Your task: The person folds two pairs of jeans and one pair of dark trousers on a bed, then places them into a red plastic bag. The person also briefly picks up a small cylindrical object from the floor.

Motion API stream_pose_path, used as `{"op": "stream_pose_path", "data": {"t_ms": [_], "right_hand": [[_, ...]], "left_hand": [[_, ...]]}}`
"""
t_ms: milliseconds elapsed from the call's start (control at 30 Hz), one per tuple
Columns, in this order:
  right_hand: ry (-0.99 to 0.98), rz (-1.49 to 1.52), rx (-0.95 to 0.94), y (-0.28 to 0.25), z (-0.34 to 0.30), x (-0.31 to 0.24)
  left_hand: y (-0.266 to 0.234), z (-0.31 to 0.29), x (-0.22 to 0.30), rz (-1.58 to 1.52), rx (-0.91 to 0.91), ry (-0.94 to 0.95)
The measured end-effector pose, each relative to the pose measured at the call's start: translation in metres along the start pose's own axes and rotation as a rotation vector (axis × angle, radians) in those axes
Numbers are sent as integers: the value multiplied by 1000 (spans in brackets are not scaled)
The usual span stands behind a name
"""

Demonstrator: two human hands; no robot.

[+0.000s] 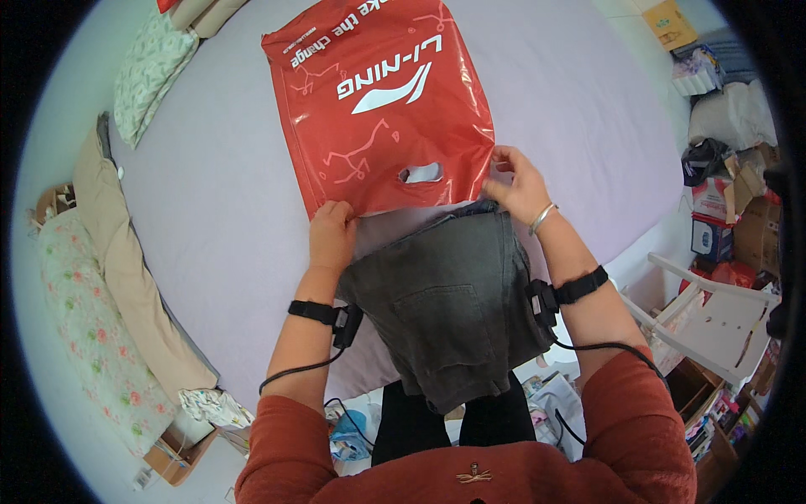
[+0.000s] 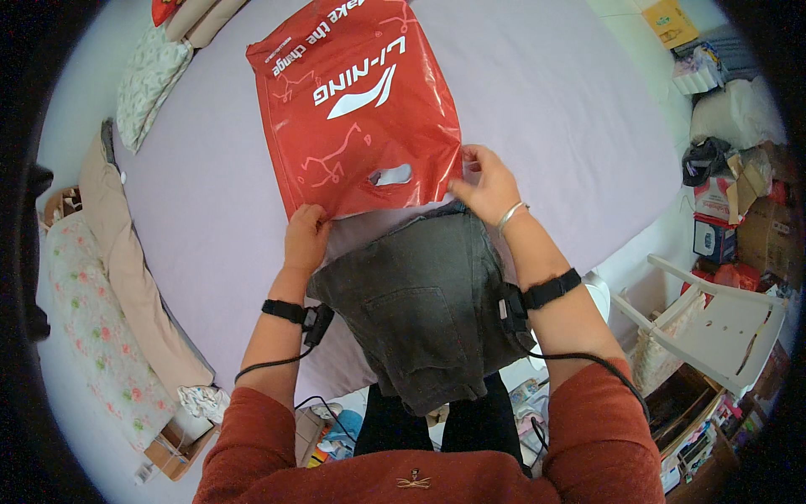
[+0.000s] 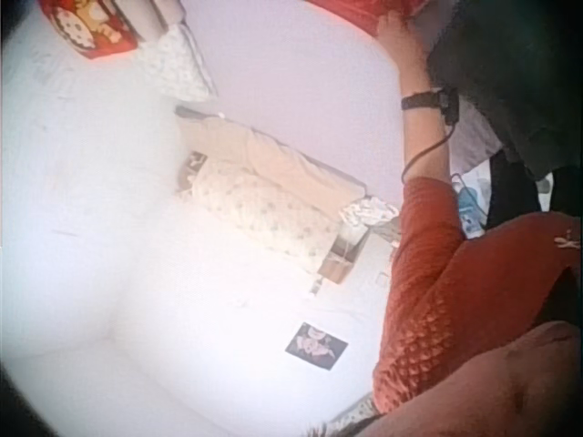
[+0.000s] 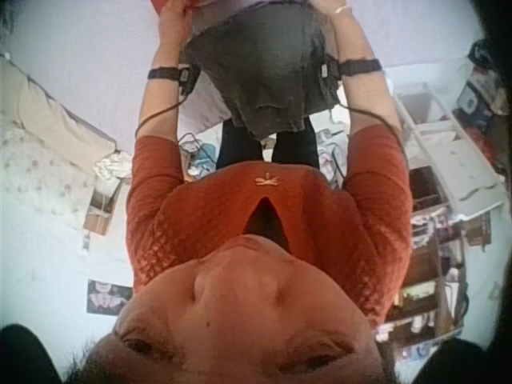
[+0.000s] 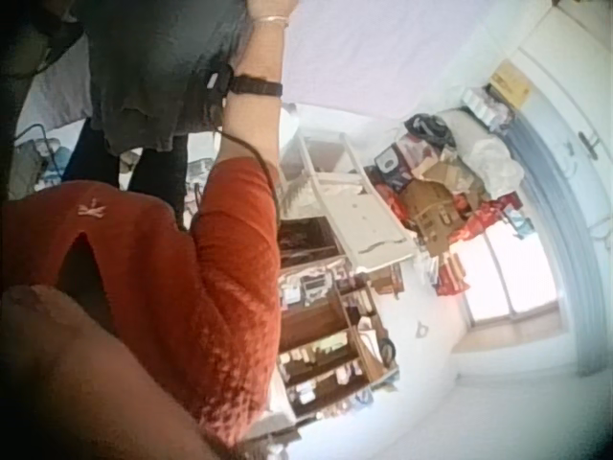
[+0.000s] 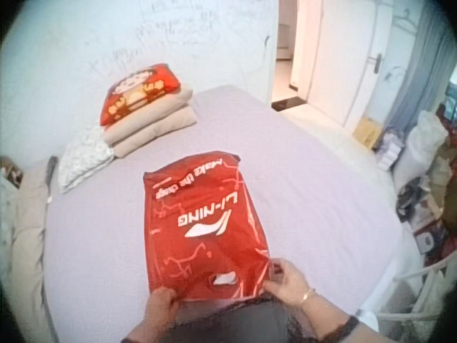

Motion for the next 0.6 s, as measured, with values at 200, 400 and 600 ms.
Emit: {"op": "stream_pose_path", "data": {"t_ms": [200, 400, 600], "right_hand": [[11, -193, 1, 9, -11, 11], [269, -146, 320, -27, 9, 30], [55, 284, 325, -32, -14, -3]], "left_hand": [[9, 1, 20, -97, 8, 33], [-16, 12, 32, -110, 82, 107], [-59, 7, 34, -16, 302, -29]]}}
Point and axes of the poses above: each hand's wrist, its own z-axis towards the middle knuckle, its own y-axis out of the palm, x = y × z, the point moved 8 cm from there along z, towards the middle knuckle, and after that the axes turned 8 degrees about z, right-handed, at the moved point
